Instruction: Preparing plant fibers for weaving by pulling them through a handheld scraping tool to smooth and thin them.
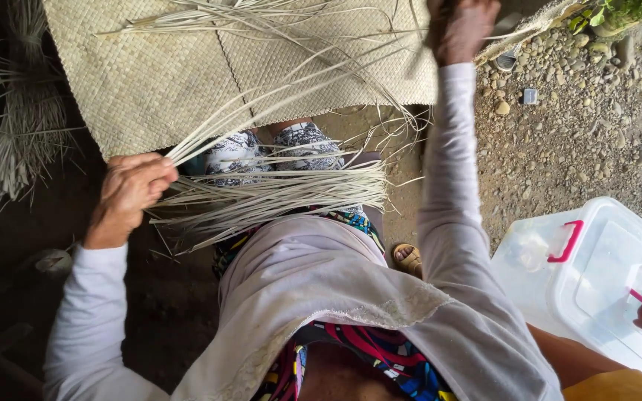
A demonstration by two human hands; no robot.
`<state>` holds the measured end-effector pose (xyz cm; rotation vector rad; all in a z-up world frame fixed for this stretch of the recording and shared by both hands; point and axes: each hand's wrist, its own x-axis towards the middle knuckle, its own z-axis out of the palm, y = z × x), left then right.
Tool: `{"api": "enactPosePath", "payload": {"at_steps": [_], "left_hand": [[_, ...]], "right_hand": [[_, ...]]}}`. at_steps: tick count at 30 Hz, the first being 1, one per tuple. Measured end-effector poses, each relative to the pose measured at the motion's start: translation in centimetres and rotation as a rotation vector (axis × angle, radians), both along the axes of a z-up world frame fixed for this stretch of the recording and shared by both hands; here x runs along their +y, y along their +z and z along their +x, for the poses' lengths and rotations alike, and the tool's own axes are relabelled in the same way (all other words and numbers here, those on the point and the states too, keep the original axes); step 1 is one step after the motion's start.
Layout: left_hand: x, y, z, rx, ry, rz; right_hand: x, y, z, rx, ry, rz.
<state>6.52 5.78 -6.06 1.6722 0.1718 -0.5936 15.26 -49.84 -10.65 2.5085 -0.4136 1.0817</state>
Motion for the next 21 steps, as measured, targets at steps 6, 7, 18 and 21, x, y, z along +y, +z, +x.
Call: {"api": "enactPosePath", "payload": {"at_steps": [6, 7, 18, 21], "left_hand": [[-6.3, 0.6, -0.4, 0.476, 0.051, -0.687], [-6.8, 0.7, -0.6, 0.526, 0.030, -0.831], [-9.0, 1.8, -2.2, 0.518, 0.037, -1.177], [-9.1, 2.9, -2.4, 0.448, 0.043, -1.224]], "right_hand": [[26.1, 9.0, -7.2, 0.171, 1.593, 2.086], [28.0, 8.4, -8.1, 0.198, 1.498, 1.654], [31.8, 7.5, -7.0, -0.162, 1.281, 0.688], [31.2, 6.2, -5.8, -0.139, 1.184, 0.655]]}}
